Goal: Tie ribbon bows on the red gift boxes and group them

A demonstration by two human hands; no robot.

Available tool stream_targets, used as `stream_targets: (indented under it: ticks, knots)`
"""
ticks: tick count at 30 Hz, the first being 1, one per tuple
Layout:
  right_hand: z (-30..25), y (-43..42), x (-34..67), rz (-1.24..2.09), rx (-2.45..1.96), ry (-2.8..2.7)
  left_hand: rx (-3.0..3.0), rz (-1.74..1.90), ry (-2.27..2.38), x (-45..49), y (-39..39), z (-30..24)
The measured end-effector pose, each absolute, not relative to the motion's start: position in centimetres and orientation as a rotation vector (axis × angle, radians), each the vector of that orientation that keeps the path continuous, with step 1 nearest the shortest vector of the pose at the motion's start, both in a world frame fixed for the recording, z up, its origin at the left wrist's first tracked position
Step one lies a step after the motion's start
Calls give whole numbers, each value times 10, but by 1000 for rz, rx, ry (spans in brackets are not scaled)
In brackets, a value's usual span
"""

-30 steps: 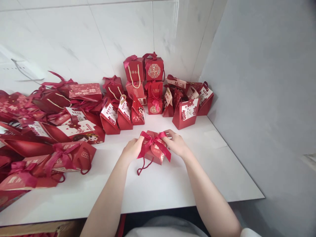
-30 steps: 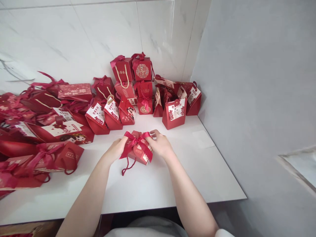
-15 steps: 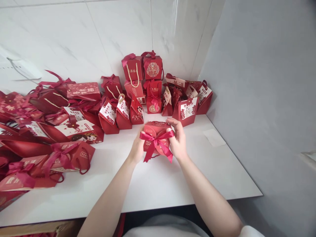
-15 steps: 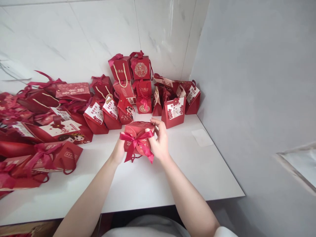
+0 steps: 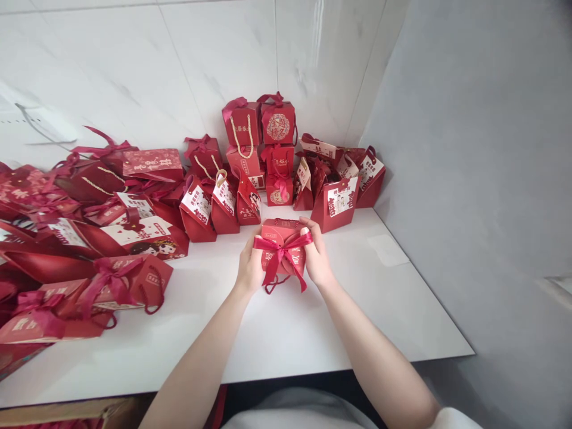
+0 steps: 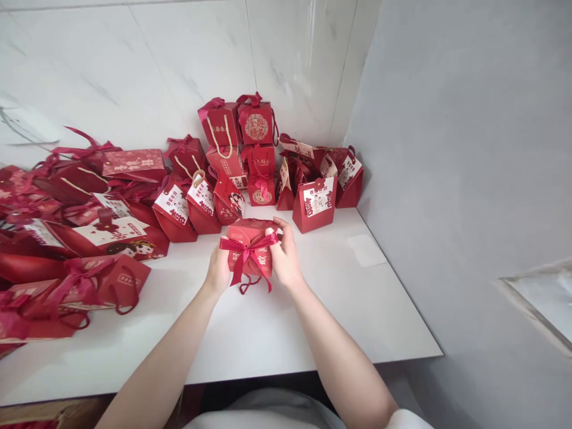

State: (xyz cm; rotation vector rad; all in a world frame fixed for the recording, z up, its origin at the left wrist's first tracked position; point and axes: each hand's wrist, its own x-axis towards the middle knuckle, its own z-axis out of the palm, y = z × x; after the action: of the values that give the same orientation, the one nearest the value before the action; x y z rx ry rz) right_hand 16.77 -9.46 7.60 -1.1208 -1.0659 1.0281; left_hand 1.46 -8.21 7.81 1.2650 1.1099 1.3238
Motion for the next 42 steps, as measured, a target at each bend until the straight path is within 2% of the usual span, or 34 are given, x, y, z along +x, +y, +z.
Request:
stream_targets:
  ticks: [13,17,24,34,42]
  knots:
    - [66,-97,163,823,-986,-1143,1395,1344,947,12,-86,86]
    - [60,-91,161,861,-1123,-1065,1287,1225,981,8,-80,84]
    - [57,-86,164,819,-1183,-916,1091,1055,679,3,-79,82]
    - [59,-93,160,814,-1108,-1096,1137,1071,891,14,-85,88]
    - [85,-79,158,865,-1206,-1231,1346,1166,1079,0,-77,86]
